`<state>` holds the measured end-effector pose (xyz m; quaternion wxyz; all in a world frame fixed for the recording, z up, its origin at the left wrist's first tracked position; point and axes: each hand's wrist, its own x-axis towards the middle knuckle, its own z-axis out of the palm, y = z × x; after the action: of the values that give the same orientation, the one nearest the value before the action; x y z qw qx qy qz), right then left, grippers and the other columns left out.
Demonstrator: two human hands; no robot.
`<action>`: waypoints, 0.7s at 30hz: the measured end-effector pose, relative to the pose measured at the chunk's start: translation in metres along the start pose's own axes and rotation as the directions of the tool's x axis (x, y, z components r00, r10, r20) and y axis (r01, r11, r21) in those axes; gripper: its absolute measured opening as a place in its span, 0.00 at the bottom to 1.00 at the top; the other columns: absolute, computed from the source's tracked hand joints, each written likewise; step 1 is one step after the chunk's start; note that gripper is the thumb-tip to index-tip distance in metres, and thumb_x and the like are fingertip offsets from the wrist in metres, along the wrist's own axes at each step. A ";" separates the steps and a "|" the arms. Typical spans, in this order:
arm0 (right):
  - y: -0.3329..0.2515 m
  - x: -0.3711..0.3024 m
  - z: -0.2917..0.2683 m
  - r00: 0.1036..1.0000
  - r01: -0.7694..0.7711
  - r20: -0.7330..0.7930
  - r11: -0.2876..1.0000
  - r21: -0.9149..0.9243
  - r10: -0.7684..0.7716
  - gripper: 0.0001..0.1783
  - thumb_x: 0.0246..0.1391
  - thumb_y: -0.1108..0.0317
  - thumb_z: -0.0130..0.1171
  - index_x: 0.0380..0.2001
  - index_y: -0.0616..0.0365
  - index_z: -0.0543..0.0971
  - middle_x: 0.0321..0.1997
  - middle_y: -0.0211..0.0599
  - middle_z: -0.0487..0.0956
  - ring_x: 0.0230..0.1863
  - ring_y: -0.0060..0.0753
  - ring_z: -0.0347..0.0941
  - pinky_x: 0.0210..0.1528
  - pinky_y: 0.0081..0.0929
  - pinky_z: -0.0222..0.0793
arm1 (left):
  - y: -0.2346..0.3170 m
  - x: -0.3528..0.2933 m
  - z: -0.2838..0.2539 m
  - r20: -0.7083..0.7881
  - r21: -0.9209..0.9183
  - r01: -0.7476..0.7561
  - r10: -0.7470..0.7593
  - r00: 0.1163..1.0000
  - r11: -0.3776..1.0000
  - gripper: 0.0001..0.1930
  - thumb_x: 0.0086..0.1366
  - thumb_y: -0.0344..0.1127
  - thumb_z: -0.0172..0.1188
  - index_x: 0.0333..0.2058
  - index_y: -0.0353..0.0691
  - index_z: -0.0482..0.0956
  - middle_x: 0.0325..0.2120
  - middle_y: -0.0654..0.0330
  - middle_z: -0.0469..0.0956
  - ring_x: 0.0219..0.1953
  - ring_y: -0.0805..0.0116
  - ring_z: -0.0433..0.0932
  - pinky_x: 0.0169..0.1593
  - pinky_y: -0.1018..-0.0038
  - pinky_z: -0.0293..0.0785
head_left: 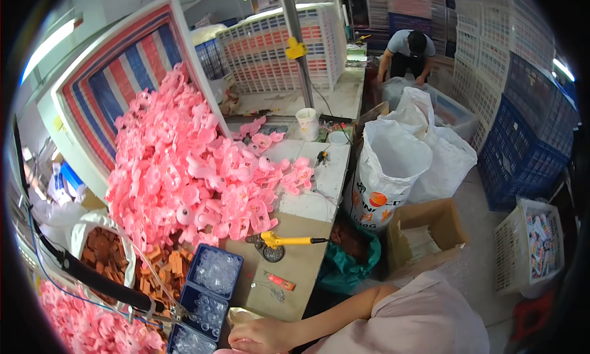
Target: Assembling electronic toy ponies by installing internal mechanical components, circuit boards, and snapping the outer shell halves together.
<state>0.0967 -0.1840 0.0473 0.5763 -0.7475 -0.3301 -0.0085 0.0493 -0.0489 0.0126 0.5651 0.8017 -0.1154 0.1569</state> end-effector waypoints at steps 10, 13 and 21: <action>0.044 0.004 0.020 0.993 0.053 -0.107 0.994 0.095 -0.043 0.14 0.56 0.63 0.48 0.33 0.62 0.78 0.34 0.47 0.78 0.37 0.49 0.75 0.40 0.36 0.71 | -0.017 -0.053 -0.004 -0.338 0.197 0.314 -0.237 0.911 0.929 0.34 0.38 0.26 0.77 0.47 0.32 0.72 0.45 0.57 0.75 0.47 0.66 0.74 0.51 0.71 0.71; 0.059 0.006 0.021 1.000 -0.003 -0.029 0.985 0.175 0.008 0.15 0.59 0.65 0.44 0.33 0.65 0.77 0.33 0.47 0.78 0.36 0.45 0.76 0.39 0.34 0.70 | -0.006 -0.037 0.007 -0.375 0.211 0.461 -0.365 0.852 0.862 0.34 0.38 0.28 0.77 0.47 0.32 0.73 0.45 0.56 0.76 0.46 0.67 0.75 0.49 0.72 0.72; 0.016 0.025 -0.013 0.882 -0.465 0.283 0.795 0.390 0.377 0.28 0.64 0.51 0.36 0.41 0.67 0.77 0.44 0.44 0.79 0.42 0.35 0.75 0.47 0.31 0.68 | -0.022 -0.023 -0.041 0.151 -0.488 0.376 -0.349 0.925 0.787 0.48 0.37 0.42 0.76 0.56 0.36 0.60 0.46 0.52 0.74 0.44 0.63 0.77 0.46 0.68 0.76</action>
<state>0.1288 -0.1857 0.0480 0.6851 -0.6468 -0.2011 0.2680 0.0310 -0.0028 -0.0021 0.7725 0.6348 -0.0115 -0.0117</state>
